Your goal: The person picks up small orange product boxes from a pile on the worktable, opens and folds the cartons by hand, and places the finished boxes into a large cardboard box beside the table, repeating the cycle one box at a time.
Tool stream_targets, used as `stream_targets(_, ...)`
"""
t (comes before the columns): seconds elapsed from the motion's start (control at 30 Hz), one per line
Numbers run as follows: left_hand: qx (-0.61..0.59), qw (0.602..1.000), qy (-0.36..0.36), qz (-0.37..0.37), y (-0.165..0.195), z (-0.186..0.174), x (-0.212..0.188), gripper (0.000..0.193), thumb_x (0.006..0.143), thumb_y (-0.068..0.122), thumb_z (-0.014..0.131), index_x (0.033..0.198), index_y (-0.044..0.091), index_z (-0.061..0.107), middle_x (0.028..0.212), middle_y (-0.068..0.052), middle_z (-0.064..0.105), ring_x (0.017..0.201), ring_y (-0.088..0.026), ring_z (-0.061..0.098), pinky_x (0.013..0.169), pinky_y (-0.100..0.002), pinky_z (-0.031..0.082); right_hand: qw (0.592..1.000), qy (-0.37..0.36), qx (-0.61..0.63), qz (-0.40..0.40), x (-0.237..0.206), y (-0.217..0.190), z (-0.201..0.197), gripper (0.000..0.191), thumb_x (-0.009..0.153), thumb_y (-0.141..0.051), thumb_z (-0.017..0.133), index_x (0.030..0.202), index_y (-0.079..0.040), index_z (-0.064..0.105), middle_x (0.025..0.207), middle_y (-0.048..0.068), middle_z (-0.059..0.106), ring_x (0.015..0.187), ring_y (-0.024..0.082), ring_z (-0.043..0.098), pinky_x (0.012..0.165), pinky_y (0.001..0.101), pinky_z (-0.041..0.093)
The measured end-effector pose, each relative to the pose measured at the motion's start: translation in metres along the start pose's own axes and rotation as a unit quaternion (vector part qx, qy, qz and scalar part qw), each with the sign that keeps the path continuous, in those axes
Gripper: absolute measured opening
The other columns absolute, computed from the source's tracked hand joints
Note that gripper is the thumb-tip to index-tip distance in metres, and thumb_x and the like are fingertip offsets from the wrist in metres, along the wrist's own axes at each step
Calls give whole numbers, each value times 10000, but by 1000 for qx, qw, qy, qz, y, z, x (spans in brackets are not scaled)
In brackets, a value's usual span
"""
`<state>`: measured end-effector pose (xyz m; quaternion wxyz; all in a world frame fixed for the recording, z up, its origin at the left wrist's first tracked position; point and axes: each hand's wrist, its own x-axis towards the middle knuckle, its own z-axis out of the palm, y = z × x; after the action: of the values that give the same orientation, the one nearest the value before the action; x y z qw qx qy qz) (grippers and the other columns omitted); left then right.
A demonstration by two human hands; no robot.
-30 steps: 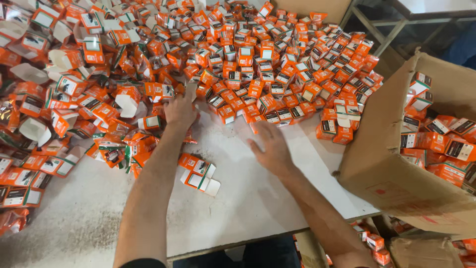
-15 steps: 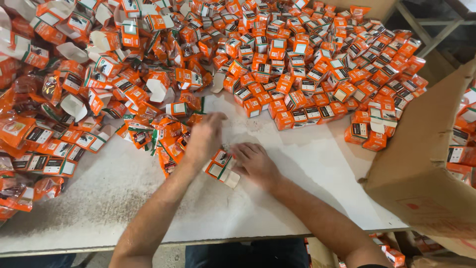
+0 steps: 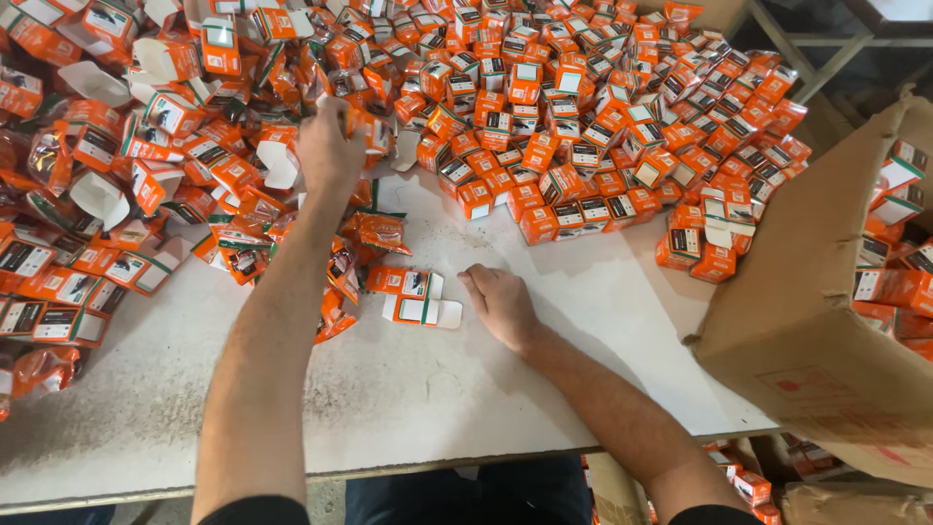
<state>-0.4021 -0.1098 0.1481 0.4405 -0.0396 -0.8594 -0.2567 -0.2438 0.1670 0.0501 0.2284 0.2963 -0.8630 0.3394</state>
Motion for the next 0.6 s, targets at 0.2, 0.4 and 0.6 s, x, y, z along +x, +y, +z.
stream_targets(0.2,-181,967,-179,8,68,-71,-78,176,825,99,726,795,-2,585,676,-137,604,592,-273,609,591,-403,503,999,3,-23,-40,-4,-19,-5,296,984,-227,680,770,-54,569,661,150,618,638,396,624,581,501,483)
stream_targets(0.4,-169,974,-143,-39,110,-122,-167,232,910,156,729,788,-3,612,654,-132,623,565,-267,629,574,-404,504,992,54,76,-80,-19,-55,-27,148,992,-169,688,1076,-49,666,895,131,706,720,323,709,621,416,566)
stream_targets(0.6,-168,970,-145,-95,136,-150,-242,232,988,197,682,899,-16,695,857,-190,669,730,-338,647,666,-441,511,993,21,100,-65,-78,-119,-31,429,900,-234,788,1239,-28,623,1055,132,711,854,290,747,726,390,586)
